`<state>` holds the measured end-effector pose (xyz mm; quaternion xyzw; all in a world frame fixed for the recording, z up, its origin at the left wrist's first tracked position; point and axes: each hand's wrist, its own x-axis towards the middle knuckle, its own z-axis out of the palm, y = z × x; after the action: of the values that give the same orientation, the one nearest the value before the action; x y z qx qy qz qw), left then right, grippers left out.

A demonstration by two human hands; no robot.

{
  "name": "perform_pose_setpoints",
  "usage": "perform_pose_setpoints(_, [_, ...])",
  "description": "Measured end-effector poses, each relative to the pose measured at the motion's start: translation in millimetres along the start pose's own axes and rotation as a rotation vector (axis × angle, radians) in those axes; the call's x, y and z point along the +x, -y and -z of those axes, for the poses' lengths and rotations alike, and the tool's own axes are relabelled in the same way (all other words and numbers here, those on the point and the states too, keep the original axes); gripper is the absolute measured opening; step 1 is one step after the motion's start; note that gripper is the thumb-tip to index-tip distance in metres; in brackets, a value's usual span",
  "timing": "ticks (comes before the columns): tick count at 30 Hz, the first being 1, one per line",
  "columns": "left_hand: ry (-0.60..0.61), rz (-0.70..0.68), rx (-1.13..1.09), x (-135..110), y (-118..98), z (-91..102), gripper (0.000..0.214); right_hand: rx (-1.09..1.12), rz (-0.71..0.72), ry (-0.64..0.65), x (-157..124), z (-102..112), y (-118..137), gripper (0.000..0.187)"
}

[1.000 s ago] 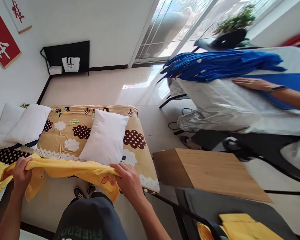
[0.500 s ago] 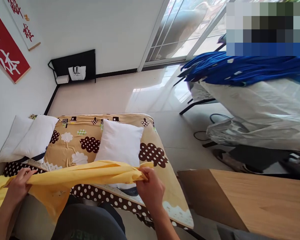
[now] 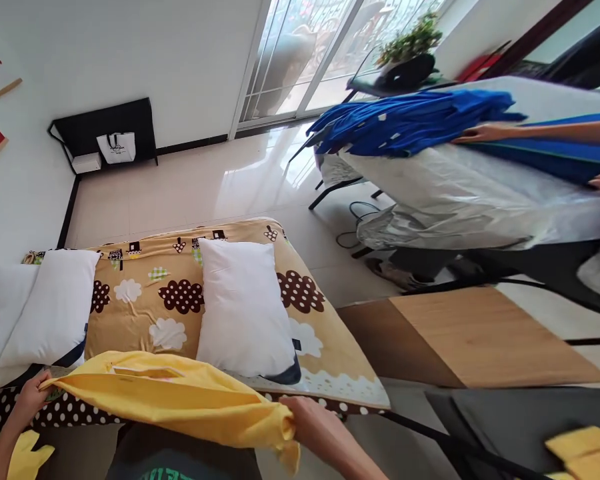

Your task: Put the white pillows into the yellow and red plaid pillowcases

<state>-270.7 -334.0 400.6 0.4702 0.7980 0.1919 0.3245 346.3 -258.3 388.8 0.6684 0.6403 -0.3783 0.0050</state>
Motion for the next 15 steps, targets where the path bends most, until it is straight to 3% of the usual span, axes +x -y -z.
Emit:
perform_pose_setpoints(3, [0.048, -0.025, 0.030, 15, 6, 4.0, 0.026, -0.228, -0.008, 0.077, 12, -9, -18, 0.010])
perform_pose_setpoints(7, [-0.128, 0.073, 0.169, 32, 4, -25.1, 0.016, -0.347, 0.120, 0.141, 60, -19, -28, 0.015])
perform_pose_setpoints(9, [-0.213, 0.178, 0.250, 49, -4, -40.7, 0.020, -0.435, 0.256, 0.045, 100, -15, -18, 0.023])
perform_pose_setpoints(11, [-0.279, 0.262, 0.289, 73, -16, -45.5, 0.023, -0.500, 0.386, -0.138, 145, 1, 3, 0.027])
perform_pose_setpoints(13, [-0.347, 0.287, 0.309, 102, -32, -35.3, 0.022, -0.528, 0.460, -0.343, 188, 28, 31, 0.025])
perform_pose_setpoints(15, [-0.423, 0.281, 0.339, 131, -50, -12.4, 0.019, -0.524, 0.479, -0.494, 221, 62, 58, 0.023])
